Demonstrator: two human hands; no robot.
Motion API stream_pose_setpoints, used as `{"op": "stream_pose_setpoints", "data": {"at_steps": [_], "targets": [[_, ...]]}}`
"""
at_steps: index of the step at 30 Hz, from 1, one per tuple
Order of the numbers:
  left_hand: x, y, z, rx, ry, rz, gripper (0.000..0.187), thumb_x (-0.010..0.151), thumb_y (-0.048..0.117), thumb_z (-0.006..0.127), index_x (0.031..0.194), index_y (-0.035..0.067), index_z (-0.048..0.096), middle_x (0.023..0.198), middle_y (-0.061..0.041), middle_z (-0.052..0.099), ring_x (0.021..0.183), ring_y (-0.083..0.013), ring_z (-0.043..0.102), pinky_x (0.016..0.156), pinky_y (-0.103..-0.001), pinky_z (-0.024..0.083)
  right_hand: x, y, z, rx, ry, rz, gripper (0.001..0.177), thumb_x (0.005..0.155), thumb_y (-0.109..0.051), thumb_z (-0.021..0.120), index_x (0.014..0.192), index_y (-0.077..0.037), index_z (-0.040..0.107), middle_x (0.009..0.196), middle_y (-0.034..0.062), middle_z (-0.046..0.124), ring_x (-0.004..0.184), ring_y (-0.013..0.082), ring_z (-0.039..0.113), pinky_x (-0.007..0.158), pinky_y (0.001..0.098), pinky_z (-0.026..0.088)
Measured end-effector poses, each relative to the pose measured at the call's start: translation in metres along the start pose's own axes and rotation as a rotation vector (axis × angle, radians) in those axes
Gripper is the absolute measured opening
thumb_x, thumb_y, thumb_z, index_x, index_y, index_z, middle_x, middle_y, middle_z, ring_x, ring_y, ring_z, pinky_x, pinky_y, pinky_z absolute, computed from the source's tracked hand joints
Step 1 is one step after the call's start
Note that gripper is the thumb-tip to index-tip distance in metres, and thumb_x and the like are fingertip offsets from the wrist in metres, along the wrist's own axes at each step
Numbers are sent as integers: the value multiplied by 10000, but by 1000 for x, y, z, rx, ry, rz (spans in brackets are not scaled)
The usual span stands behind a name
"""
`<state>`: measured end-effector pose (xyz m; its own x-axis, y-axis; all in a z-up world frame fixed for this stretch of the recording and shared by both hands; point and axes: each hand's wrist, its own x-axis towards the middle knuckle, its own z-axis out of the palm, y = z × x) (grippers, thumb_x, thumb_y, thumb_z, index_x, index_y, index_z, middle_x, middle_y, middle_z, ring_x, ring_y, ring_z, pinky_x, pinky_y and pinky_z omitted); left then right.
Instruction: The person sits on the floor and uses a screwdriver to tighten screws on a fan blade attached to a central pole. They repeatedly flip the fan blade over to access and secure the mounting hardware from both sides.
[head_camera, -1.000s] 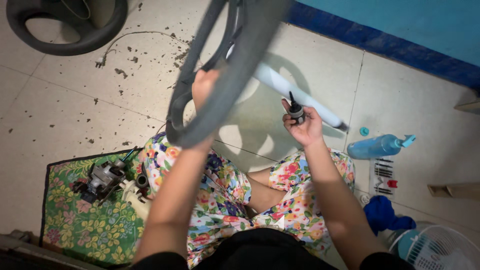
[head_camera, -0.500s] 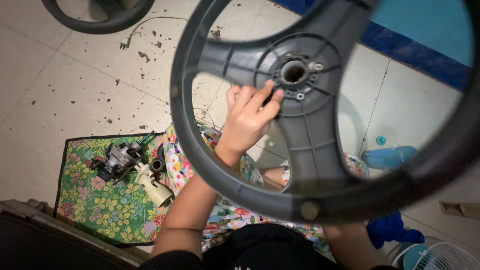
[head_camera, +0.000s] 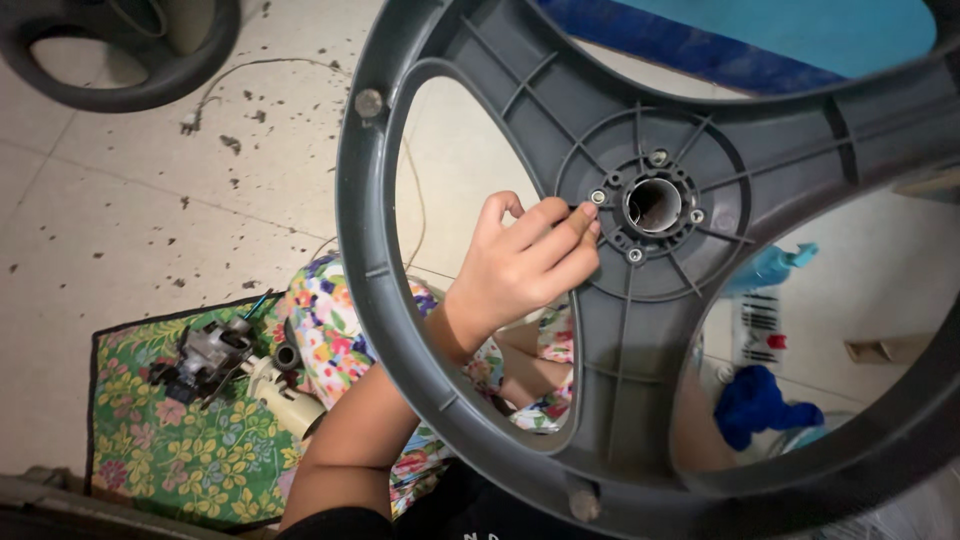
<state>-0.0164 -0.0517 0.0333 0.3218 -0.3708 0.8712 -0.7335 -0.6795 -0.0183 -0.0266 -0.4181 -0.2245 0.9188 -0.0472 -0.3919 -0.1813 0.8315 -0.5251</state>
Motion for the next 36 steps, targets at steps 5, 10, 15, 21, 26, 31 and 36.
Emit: {"op": "stream_pose_setpoints", "data": {"at_steps": [5,10,15,21,26,31,36], "targets": [[9,9,13,-16,11,21,169,924,39,747,911,135,609,1147,-5,704,1070,-108,640,737,-362,356,-65,-75,5,177,-111,-195,418,959,-158,683,1304,71,625,1251,219,671,1120,266,603,962,353,525],[17,16,21,-82,-13,1,139,915,49,732,959,115,617,1199,-19,697,1128,-120,631,767,-379,365,-130,-167,-21,649,-294,-57,451,976,-59,699,1339,160,544,1288,298,628,1129,339,623,915,294,573],[28,19,27,-120,-41,-52,140,904,82,720,1021,103,647,1214,-23,683,1137,-137,624,771,-390,358,-147,-198,-21,-89,-653,-278,276,1037,-69,742,1248,76,638,1218,277,661,1115,299,710,965,369,592],[35,-1,32,-64,-27,-77,190,888,49,718,1063,103,665,1198,-18,678,1137,-159,619,800,-396,371,-148,-153,-6,259,-468,-231,271,1013,-77,709,1240,33,612,1255,221,639,1147,260,657,1108,302,560],[26,-18,35,-128,1,-117,206,829,12,719,1009,78,642,1233,-47,676,1162,-231,611,890,-396,454,-136,-139,0,264,-497,-232,283,1159,-216,570,1262,44,614,1232,284,649,1108,361,671,974,470,578],[18,-24,40,-155,-14,-115,212,806,-12,718,986,63,638,1226,-69,670,1157,-274,603,951,-406,495,-126,-143,-17,300,-388,-267,268,1184,-200,512,1287,38,579,1277,231,606,1183,372,627,1084,517,521],[18,-23,41,-137,-8,-103,206,809,-9,723,976,65,626,1238,-71,662,1155,-273,606,941,-407,502,-129,-141,-8,212,-450,-220,326,1118,-258,607,1313,1,635,1317,258,593,1181,412,615,1043,557,549]]}}
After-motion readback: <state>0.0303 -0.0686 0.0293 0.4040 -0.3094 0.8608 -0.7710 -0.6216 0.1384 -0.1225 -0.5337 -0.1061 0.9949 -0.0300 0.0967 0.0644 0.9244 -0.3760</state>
